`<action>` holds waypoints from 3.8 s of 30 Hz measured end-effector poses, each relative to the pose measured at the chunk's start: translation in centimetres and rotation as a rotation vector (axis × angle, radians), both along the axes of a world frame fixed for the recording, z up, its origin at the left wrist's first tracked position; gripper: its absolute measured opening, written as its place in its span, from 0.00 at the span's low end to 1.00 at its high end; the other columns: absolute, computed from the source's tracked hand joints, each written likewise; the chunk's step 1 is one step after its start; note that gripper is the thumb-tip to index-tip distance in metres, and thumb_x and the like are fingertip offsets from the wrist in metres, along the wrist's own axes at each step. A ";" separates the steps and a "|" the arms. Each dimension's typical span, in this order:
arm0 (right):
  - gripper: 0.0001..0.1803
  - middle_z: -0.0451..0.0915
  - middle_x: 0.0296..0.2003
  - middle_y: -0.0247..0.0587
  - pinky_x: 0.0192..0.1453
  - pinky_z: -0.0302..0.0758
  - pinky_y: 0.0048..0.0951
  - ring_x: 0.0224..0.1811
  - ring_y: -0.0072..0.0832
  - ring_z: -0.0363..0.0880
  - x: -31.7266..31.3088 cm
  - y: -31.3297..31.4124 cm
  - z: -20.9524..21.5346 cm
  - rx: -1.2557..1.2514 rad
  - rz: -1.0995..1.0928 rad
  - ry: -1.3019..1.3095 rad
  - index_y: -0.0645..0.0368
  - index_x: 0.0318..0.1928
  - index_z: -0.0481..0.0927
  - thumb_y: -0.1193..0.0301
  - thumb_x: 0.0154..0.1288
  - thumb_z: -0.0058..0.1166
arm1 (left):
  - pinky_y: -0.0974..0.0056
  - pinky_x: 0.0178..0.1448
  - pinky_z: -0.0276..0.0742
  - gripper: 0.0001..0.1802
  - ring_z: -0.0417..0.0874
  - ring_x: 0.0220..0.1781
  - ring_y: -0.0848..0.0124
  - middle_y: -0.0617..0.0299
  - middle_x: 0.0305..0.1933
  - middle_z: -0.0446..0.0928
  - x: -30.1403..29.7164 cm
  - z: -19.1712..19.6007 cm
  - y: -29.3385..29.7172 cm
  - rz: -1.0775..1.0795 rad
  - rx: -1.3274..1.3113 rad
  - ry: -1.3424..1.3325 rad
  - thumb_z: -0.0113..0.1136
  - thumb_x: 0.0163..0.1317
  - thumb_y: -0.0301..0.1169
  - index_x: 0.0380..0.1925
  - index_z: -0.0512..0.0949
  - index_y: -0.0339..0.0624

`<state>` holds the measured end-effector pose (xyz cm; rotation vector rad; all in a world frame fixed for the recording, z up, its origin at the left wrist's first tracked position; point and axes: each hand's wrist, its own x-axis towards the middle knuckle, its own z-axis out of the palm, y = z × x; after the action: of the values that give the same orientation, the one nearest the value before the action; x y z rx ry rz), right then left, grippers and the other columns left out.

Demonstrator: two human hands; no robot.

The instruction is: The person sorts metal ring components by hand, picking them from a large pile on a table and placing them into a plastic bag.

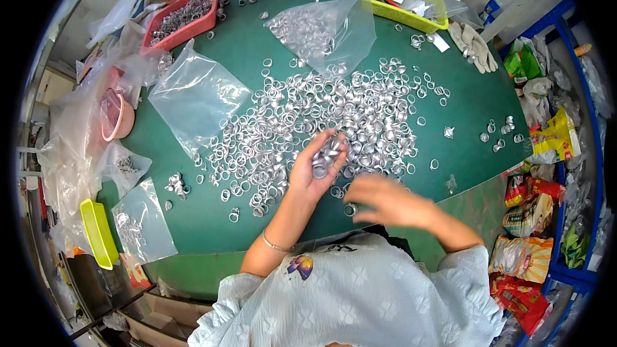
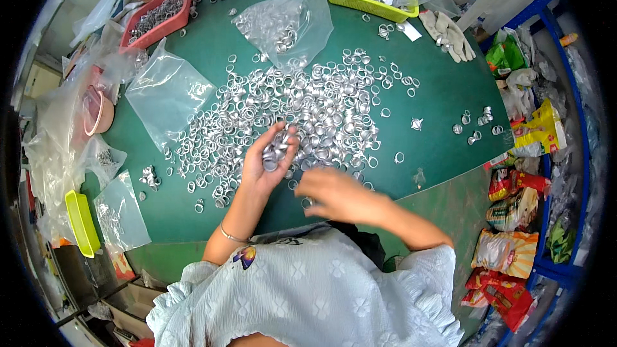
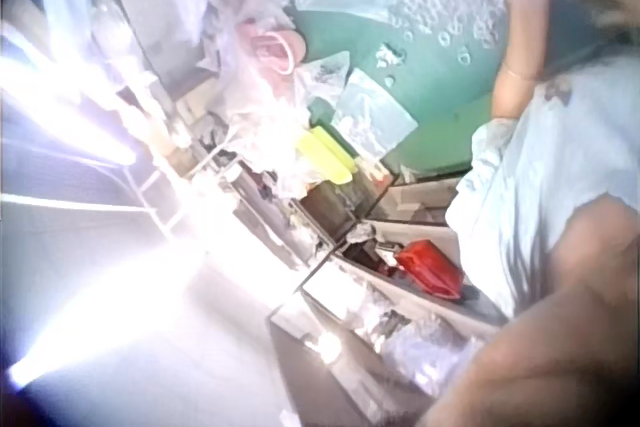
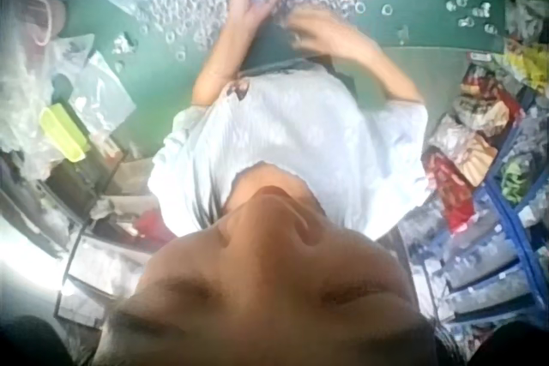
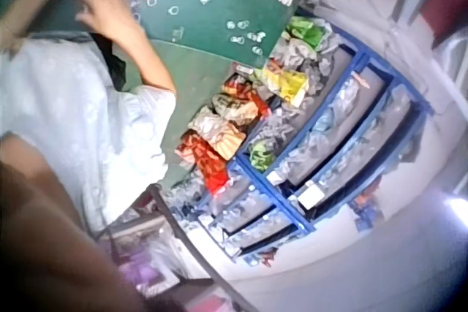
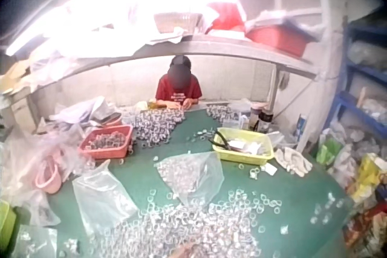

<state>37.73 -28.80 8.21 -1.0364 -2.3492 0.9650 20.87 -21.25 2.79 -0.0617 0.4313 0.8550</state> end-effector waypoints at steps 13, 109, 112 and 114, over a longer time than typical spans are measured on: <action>0.08 0.72 0.26 0.40 0.39 0.67 0.33 0.33 0.35 0.71 -0.9 -2.4 -3.3 0.046 -0.438 0.119 0.60 0.28 0.75 0.70 0.51 0.60 | 0.78 0.16 0.59 0.12 0.70 0.29 0.71 0.54 0.36 0.73 -3.0 2.0 -6.6 -0.094 0.111 0.371 0.52 0.63 0.32 0.43 0.71 0.37; 0.25 0.58 0.59 0.65 0.62 0.60 0.43 0.63 0.55 0.55 -1.0 29.3 -6.9 0.042 -0.451 0.165 0.71 0.51 0.71 0.72 0.51 0.50 | 0.80 0.17 0.68 0.09 0.66 0.34 0.74 0.62 0.42 0.63 3.3 -0.1 1.3 0.105 -0.063 -0.040 0.56 0.53 0.22 0.34 0.74 0.49; 0.27 0.59 0.59 0.65 0.64 0.55 0.43 0.61 0.52 0.57 -0.3 30.6 -8.2 0.263 -0.474 -0.388 0.71 0.53 0.69 0.72 0.51 0.49 | 0.81 0.16 0.68 0.09 0.66 0.34 0.74 0.62 0.42 0.64 3.5 -0.4 1.4 0.084 -0.050 -0.036 0.57 0.53 0.22 0.33 0.74 0.48; 0.29 0.57 0.60 0.65 0.64 0.53 0.43 0.62 0.52 0.57 -2.4 30.0 -8.5 0.185 -0.429 -0.370 0.73 0.54 0.68 0.71 0.50 0.50 | 0.81 0.16 0.69 0.09 0.66 0.34 0.74 0.62 0.42 0.63 3.4 -0.5 1.4 0.080 -0.054 -0.042 0.57 0.53 0.23 0.33 0.74 0.48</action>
<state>35.37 1.19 -0.27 -1.6626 -2.2836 0.4143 24.32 -19.84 2.25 -0.1471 0.4151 0.9192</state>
